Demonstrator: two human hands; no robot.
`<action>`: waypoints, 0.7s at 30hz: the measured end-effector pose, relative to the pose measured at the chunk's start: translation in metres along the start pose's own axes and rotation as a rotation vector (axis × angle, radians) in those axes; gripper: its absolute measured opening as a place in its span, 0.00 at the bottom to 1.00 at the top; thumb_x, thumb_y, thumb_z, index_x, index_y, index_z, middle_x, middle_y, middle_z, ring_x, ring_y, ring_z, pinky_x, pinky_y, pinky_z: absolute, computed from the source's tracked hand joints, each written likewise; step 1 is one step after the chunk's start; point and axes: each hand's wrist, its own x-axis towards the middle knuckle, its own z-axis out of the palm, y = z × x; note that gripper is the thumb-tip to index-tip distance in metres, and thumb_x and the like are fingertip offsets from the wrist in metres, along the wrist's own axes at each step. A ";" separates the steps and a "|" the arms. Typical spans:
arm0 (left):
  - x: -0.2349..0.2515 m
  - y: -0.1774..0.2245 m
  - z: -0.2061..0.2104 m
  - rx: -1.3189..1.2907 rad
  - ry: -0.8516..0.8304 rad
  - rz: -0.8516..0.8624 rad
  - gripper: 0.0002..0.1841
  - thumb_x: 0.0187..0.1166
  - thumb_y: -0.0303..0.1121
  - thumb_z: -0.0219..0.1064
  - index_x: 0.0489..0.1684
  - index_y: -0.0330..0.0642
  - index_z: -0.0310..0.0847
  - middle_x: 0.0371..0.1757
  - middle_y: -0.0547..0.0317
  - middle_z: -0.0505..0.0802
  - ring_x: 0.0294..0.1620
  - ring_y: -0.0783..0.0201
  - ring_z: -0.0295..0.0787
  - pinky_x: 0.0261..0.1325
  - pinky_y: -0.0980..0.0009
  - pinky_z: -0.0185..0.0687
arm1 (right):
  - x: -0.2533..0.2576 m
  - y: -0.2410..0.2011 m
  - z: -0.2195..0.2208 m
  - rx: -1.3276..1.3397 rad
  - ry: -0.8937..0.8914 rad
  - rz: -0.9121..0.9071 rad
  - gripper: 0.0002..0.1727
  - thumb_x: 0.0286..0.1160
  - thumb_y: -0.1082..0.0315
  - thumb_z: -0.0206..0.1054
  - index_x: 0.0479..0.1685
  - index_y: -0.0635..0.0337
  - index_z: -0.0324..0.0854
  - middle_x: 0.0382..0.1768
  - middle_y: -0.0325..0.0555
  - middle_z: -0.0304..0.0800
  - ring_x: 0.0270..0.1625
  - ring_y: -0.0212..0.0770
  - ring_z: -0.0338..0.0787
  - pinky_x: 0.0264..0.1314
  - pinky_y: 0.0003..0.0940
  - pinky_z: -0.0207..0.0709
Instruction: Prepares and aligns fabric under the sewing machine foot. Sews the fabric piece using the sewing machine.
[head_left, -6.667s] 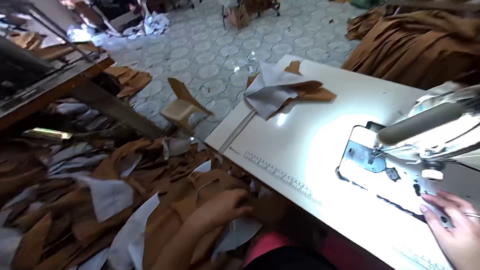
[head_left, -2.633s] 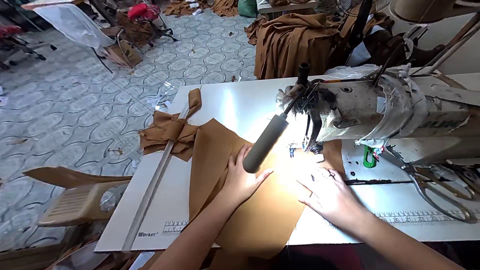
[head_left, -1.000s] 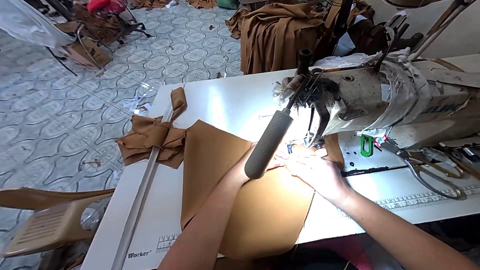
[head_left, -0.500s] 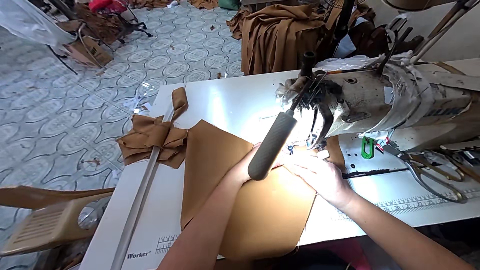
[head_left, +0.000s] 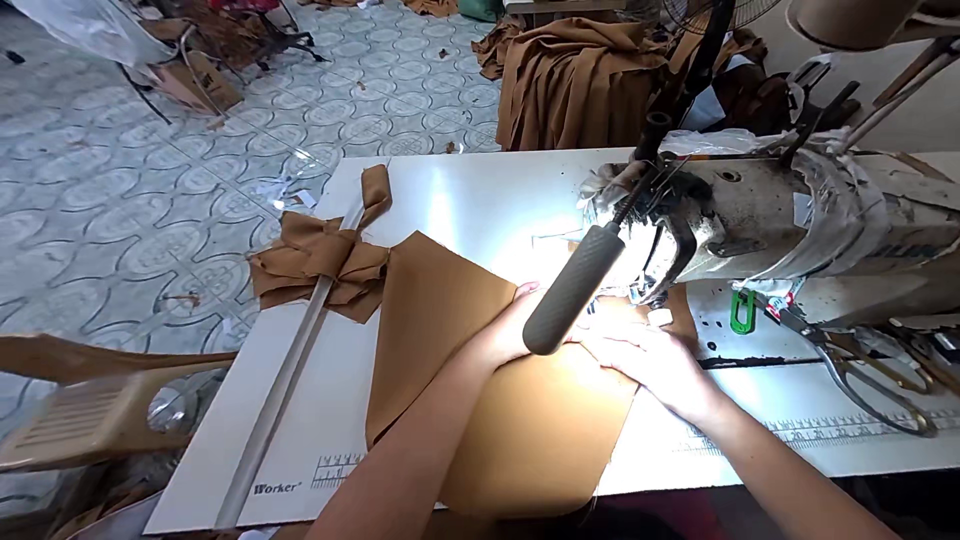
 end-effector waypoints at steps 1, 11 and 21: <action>0.001 0.001 0.000 0.015 0.002 0.003 0.17 0.74 0.44 0.75 0.46 0.37 0.93 0.54 0.53 0.95 0.68 0.66 0.84 0.91 0.58 0.40 | -0.001 -0.002 -0.002 -0.055 -0.010 0.034 0.14 0.75 0.58 0.71 0.49 0.57 0.94 0.45 0.43 0.95 0.52 0.32 0.91 0.60 0.36 0.81; 0.001 0.009 -0.001 0.091 -0.038 0.003 0.23 0.80 0.46 0.69 0.58 0.33 0.88 0.64 0.44 0.91 0.75 0.56 0.80 0.91 0.54 0.38 | 0.000 -0.002 -0.006 -0.270 -0.072 -0.090 0.17 0.85 0.61 0.61 0.49 0.63 0.92 0.49 0.54 0.93 0.57 0.46 0.90 0.65 0.47 0.79; 0.002 0.004 -0.001 0.092 -0.011 0.050 0.20 0.81 0.43 0.68 0.49 0.31 0.90 0.59 0.43 0.92 0.72 0.55 0.82 0.90 0.53 0.41 | -0.002 -0.002 -0.006 -0.252 -0.027 -0.026 0.19 0.86 0.62 0.60 0.61 0.64 0.89 0.51 0.55 0.95 0.57 0.44 0.92 0.66 0.40 0.80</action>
